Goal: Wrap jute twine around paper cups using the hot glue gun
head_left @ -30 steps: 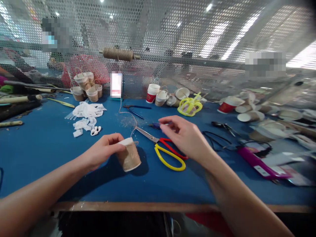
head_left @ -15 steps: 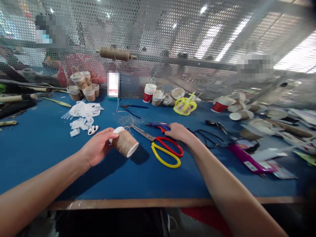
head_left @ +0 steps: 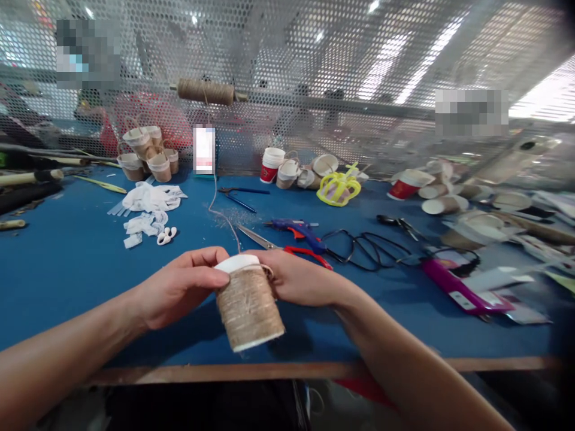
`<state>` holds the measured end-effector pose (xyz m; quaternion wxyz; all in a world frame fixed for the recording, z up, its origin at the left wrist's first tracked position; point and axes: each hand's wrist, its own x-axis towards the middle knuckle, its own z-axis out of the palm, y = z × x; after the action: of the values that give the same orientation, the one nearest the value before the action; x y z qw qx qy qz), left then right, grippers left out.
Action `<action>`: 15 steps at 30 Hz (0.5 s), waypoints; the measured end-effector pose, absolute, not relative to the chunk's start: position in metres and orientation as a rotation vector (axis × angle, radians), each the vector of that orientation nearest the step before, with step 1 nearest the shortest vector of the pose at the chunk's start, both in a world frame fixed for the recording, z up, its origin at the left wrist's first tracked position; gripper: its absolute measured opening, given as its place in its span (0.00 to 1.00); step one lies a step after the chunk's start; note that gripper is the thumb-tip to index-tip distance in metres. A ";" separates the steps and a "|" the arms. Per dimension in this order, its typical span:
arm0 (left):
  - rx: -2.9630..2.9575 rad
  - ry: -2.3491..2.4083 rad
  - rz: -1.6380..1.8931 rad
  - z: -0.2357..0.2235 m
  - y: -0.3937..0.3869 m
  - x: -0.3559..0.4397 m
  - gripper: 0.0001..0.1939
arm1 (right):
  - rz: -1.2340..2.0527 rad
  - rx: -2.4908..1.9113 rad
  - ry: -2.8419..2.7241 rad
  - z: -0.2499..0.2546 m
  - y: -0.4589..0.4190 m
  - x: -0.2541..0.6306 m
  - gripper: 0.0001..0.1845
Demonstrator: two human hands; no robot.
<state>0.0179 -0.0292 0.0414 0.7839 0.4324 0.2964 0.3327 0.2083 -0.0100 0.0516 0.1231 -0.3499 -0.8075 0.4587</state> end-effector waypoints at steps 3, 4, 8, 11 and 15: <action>0.911 0.610 0.716 0.042 -0.029 0.009 0.05 | 1.513 -1.076 -2.351 0.053 -0.005 0.216 0.12; 0.906 0.605 0.724 0.040 -0.028 0.006 0.05 | 1.499 -1.130 -2.330 0.056 -0.003 0.221 0.11; 0.906 0.673 0.736 0.030 -0.022 0.000 0.07 | 1.202 -1.335 -2.195 0.077 0.010 0.238 0.11; 0.901 0.722 0.664 0.021 -0.020 0.005 0.06 | 0.927 -1.318 -2.111 0.093 0.027 0.233 0.11; 0.897 0.701 0.630 0.017 -0.022 0.017 0.07 | 0.628 -1.138 -2.237 0.096 0.056 0.185 0.11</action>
<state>0.0169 -0.0219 0.0172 0.7957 0.4176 0.3263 0.2932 0.1845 0.0556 0.0964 0.2736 -0.4230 -0.8317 0.2336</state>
